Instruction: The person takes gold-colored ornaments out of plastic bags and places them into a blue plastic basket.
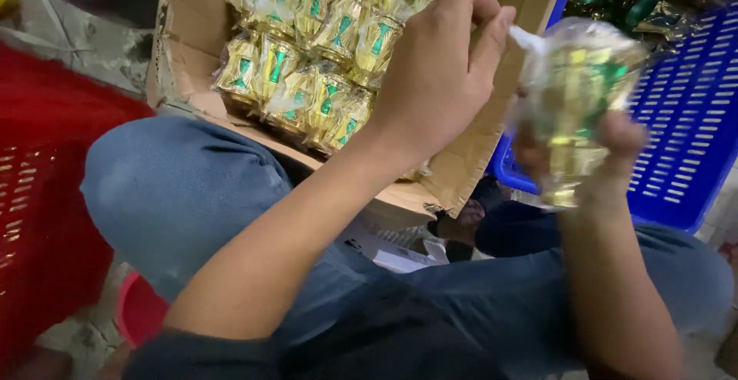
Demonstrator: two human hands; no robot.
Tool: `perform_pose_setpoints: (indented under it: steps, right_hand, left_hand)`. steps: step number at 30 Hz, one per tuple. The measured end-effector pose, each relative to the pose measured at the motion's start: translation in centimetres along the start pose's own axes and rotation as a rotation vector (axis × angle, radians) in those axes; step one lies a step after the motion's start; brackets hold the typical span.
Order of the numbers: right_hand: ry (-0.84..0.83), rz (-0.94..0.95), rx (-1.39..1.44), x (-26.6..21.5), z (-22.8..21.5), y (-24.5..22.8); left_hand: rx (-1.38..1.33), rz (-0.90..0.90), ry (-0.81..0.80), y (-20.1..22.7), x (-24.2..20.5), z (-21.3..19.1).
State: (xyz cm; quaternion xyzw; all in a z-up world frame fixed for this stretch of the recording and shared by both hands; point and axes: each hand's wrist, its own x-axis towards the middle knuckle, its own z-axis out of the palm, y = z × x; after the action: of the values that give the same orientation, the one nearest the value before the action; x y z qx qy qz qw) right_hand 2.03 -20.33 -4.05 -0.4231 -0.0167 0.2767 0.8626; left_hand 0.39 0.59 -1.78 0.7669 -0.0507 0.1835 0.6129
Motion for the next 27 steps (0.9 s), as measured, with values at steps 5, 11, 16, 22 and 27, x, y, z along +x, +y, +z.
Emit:
perform_pose_setpoints:
  steps: [5, 11, 16, 22, 27]
  right_hand:
    - [-0.215, 0.098, 0.382, -0.1, 0.0, -0.1]
    - [0.099, 0.064, 0.097, 0.4, 2.0, 0.2]
    - [0.234, -0.018, -0.144, 0.7, 0.8, 0.7]
    - [0.144, -0.098, -0.422, 0.1, 0.8, 1.5]
    - [-0.354, -0.231, -0.914, 0.6, 1.1, -1.6]
  left_hand:
    - [0.123, 0.009, -0.102, -0.8, -1.9, 3.2]
    - [0.3, -0.051, -0.163, -2.3, -3.3, 4.3]
    - [0.191, -0.195, -0.406, -2.7, -2.2, 2.1]
    - [0.108, -0.2, -0.439, -1.0, -2.8, 1.7]
    - [0.181, -0.25, -0.429, -4.5, -3.4, 3.3]
